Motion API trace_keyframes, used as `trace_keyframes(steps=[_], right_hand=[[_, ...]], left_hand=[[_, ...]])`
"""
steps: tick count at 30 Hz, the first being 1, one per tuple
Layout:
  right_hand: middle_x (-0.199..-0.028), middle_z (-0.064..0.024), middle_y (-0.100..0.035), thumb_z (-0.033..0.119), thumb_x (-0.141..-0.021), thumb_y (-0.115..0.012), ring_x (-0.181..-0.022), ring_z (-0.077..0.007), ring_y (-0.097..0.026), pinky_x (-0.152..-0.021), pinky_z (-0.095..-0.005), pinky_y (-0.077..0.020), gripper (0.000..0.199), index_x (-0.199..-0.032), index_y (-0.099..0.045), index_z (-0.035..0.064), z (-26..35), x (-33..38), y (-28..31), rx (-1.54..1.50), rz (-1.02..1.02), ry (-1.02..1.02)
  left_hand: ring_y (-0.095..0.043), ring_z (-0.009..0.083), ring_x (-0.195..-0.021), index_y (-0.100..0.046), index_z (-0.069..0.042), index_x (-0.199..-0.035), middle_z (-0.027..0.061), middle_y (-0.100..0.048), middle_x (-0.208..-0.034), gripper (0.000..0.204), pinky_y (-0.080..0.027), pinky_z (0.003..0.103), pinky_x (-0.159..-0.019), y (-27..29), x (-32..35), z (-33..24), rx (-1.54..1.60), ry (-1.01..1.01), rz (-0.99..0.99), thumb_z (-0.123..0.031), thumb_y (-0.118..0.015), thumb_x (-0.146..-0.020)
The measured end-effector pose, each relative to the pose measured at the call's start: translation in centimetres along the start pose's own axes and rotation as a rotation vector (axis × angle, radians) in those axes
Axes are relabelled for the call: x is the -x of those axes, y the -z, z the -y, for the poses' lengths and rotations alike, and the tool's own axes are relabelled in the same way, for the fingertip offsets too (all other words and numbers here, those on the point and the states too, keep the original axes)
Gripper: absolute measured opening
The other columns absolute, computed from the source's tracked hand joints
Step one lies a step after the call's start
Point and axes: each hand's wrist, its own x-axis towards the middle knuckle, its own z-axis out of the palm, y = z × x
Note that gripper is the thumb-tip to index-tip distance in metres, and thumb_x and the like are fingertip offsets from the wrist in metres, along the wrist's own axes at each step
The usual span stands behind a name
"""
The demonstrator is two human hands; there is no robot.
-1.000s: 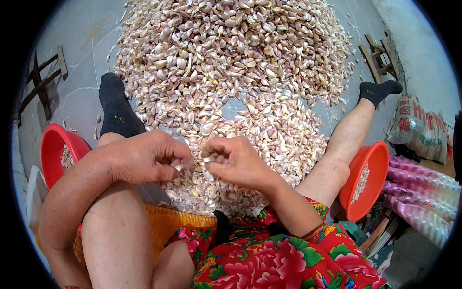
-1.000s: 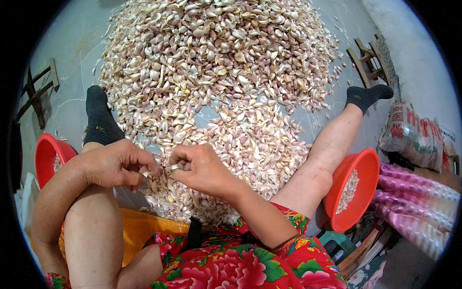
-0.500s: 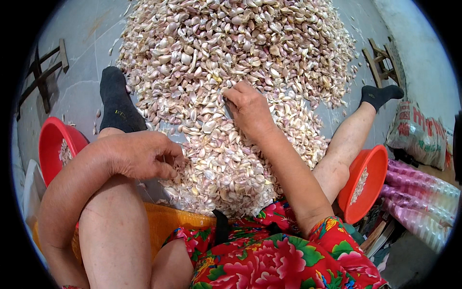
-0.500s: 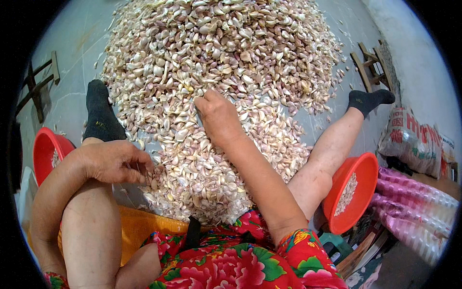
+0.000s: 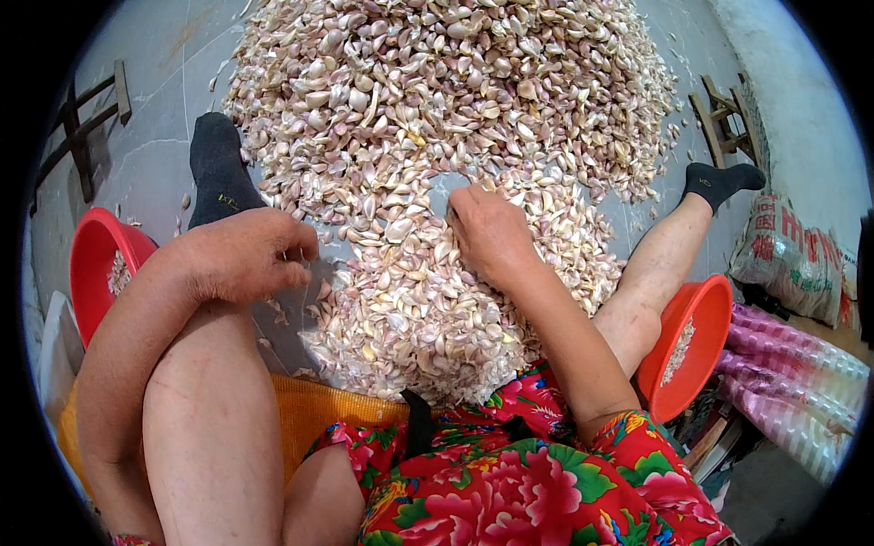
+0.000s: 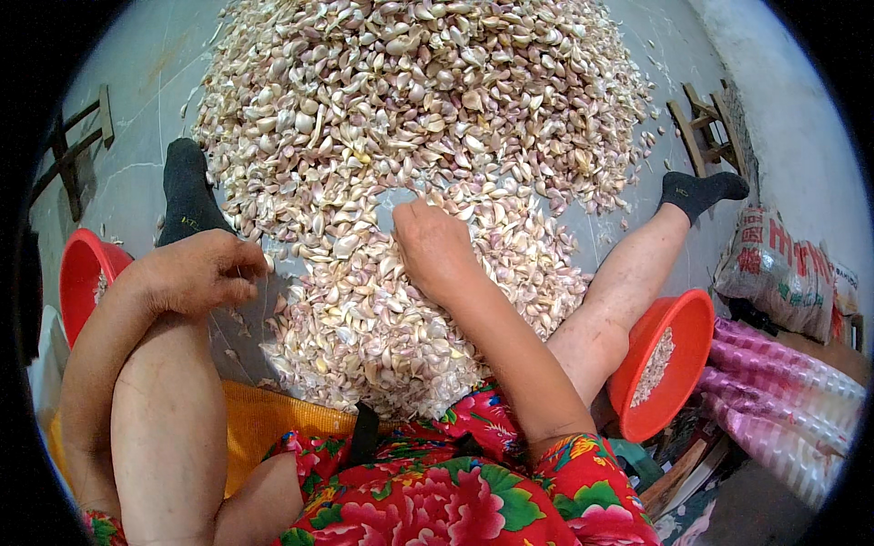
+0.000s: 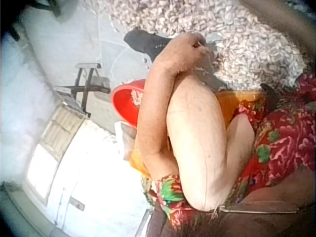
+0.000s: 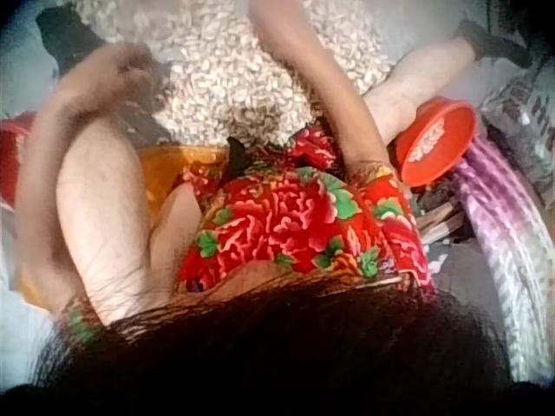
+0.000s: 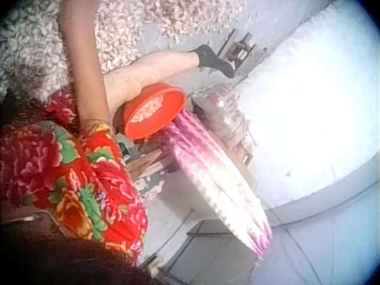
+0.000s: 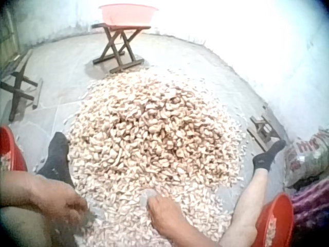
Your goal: The person peels garlic cloves by hand, sitting on the floor with a large pile of cloves and placing the peeled ones into a red basin.
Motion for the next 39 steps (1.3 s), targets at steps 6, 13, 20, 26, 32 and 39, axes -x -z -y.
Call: trace_keyframes(steps=[6, 13, 20, 26, 32, 39], right_hand=[[-0.091, -0.0148, -0.064, 0.018, -0.09, -0.065, -0.086, -0.0356, -0.065, -0.075, -0.0476, -0.0536, 0.016, -0.099, -0.066, 0.0054, 1.3, 1.1, 2.6, -0.005, 0.269, 0.035], [-0.116, -0.0162, -0.059, 0.002, -0.076, -0.064, -0.106, -0.0347, -0.057, -0.089, -0.0432, -0.0503, 0.034, -0.11, -0.066, 0.0039, 4.2, -0.2, -0.9, -0.123, -0.153, 0.237], [-0.128, -0.0172, -0.055, 0.004, -0.077, -0.062, -0.115, -0.0349, -0.053, -0.097, -0.0454, -0.0451, 0.041, -0.117, -0.066, 0.0037, 5.0, 5.7, -0.7, -0.083, 0.01, 0.232], [-0.12, -0.0149, -0.06, 0.005, -0.073, -0.067, -0.124, -0.0367, -0.051, -0.104, -0.0489, -0.0402, 0.038, -0.112, -0.067, 0.004, 5.5, 8.8, 1.5, 0.028, 0.071, 0.243], [-0.101, -0.0083, -0.064, 0.002, -0.075, -0.067, -0.099, -0.0325, -0.062, -0.091, -0.0475, -0.0486, 0.026, -0.1, -0.066, 0.0085, 5.7, 6.6, 2.3, -0.124, 0.081, 0.184], [-0.087, -0.0154, -0.057, 0.002, -0.078, -0.062, -0.083, -0.0351, -0.063, -0.069, -0.0453, -0.052, 0.014, -0.092, -0.06, 0.0031, 7.3, 2.5, -3.1, -0.182, -0.013, 0.125]], left_hand=[[-0.069, 0.0326, -0.101, -0.064, 0.004, -0.119, 0.0206, -0.071, -0.106, 0.035, -0.054, 0.041, -0.094, -0.2, 0.0, 0.5, -0.01, -0.005, -0.005, -0.011, -0.067, -0.088], [-0.069, 0.0375, -0.094, -0.068, 0.003, -0.11, 0.025, -0.071, -0.098, 0.031, -0.054, 0.043, -0.087, -0.3, -0.5, 0.9, 0.046, -0.043, -0.082, -0.016, -0.063, -0.086], [-0.07, 0.0324, -0.1, -0.066, 0.003, -0.119, 0.0218, -0.071, -0.103, 0.034, -0.054, 0.041, -0.091, 0.0, -0.3, 0.4, -0.016, 0.036, -0.042, -0.01, -0.066, -0.087], [-0.07, 0.0331, -0.098, -0.066, 0.003, -0.118, 0.0226, -0.071, -0.101, 0.034, -0.054, 0.041, -0.09, 0.0, -0.6, 1.1, 0.001, 0.009, -0.053, -0.011, -0.067, -0.087], [-0.069, 0.0327, -0.096, -0.065, 0.003, -0.117, 0.022, -0.071, -0.101, 0.034, -0.054, 0.041, -0.089, 0.1, -0.8, 0.6, -0.022, 0.058, -0.029, -0.011, -0.067, -0.087], [-0.069, 0.0315, -0.097, -0.066, 0.004, -0.117, 0.021, -0.072, -0.101, 0.033, -0.054, 0.041, -0.09, 0.4, -1.1, 0.8, -0.018, 0.054, -0.019, -0.011, -0.066, -0.088]])
